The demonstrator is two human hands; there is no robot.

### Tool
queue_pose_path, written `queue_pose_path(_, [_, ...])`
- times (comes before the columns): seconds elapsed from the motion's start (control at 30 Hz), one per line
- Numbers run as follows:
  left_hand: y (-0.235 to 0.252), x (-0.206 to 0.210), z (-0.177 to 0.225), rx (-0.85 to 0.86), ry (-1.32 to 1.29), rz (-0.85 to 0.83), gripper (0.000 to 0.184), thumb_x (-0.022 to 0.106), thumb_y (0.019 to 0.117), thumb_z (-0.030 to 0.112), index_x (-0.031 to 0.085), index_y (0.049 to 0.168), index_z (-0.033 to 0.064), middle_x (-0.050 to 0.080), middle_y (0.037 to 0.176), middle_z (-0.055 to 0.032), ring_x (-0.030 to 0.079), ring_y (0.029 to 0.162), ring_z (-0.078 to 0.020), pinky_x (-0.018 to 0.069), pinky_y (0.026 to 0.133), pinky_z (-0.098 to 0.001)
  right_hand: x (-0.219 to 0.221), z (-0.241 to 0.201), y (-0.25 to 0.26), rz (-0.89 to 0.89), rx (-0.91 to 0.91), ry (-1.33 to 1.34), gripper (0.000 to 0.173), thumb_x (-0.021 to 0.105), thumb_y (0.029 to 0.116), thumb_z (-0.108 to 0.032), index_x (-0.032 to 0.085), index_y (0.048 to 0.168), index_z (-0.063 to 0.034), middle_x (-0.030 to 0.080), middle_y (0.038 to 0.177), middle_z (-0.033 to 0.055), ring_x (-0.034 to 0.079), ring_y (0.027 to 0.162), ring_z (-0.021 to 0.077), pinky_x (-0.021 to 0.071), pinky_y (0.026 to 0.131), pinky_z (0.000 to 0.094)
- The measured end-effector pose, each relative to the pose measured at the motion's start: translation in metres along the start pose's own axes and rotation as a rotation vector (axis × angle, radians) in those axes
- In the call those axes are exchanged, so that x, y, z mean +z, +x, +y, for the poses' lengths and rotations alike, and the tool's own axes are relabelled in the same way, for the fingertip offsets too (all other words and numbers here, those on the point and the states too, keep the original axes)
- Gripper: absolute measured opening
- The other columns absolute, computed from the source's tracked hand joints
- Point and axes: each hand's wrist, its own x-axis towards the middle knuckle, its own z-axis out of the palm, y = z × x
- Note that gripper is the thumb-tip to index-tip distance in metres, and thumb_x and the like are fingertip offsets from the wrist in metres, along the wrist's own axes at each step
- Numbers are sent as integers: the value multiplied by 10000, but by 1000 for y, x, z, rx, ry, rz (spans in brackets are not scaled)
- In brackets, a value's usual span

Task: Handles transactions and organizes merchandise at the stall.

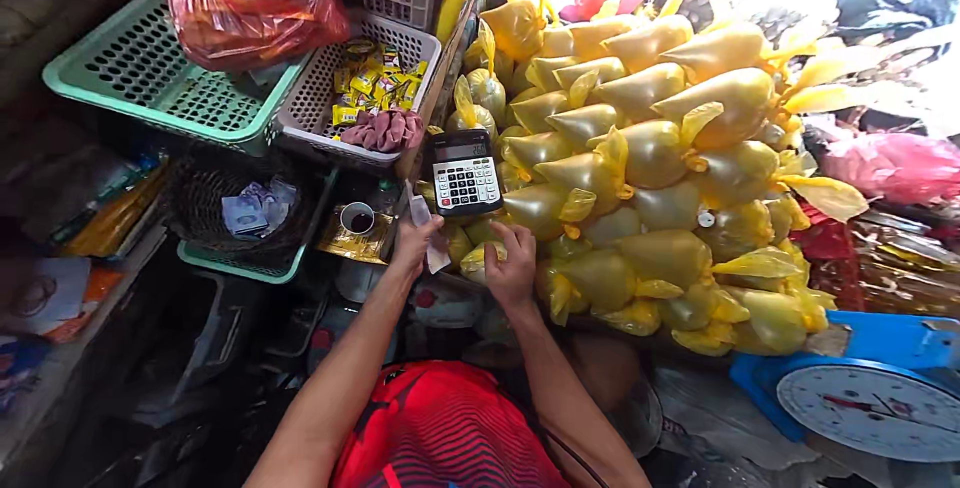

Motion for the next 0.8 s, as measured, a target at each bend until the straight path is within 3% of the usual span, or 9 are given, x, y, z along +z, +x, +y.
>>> queue_pose_path(0.1, [4, 11, -10, 25, 96, 27, 613, 818, 853, 174, 508, 1371, 67, 693, 1057, -115, 675, 879, -220, 588, 761, -416, 8, -2, 20, -21, 19, -148, 500, 578, 922, -191, 631, 1407, -305, 530, 1405, 150, 542, 1226, 348, 503, 970, 549])
queue_pose_path(0.23, [7, 18, -11, -4, 124, 100, 585, 825, 862, 228, 554, 1357, 71, 685, 1117, -144, 673, 968, -250, 578, 839, -463, 20, -8, 34, -54, 47, -320, 653, 562, 873, -118, 560, 1433, -453, 360, 1582, 137, 401, 1387, 406, 459, 946, 629])
queue_pose_path(0.43, [10, 18, -8, -48, 108, 122, 500, 789, 908, 292, 602, 1311, 62, 690, 1116, -149, 676, 965, -250, 574, 847, -464, 35, -16, 52, -39, 2, -406, 654, 639, 846, -85, 586, 1398, -433, 280, 1658, 124, 260, 1509, 417, 329, 1100, 680])
queue_pose_path(0.6, [12, 19, -10, -46, 103, 146, 471, 803, 893, 269, 619, 1270, 56, 692, 1075, -150, 678, 926, -248, 579, 814, -458, 50, -19, 55, -86, 0, -467, 619, 718, 795, -106, 634, 1346, -374, 239, 1680, 128, 220, 1530, 416, 272, 1124, 706])
queue_pose_path(0.7, [13, 19, -8, -48, 107, 155, 451, 799, 895, 253, 625, 1257, 48, 694, 1080, -150, 679, 947, -248, 573, 843, -458, 51, -26, 49, -96, -97, -434, 535, 684, 833, -133, 669, 1300, -394, 265, 1677, 106, 204, 1541, 402, 232, 1154, 702])
queue_pose_path(0.8, [13, 19, -9, -54, 127, 146, 433, 775, 909, 279, 630, 1251, 56, 702, 1070, -146, 684, 950, -253, 572, 844, -471, 51, -25, 46, -149, -105, -442, 557, 683, 827, -162, 655, 1302, -452, 239, 1691, 77, 159, 1558, 393, 186, 1169, 718])
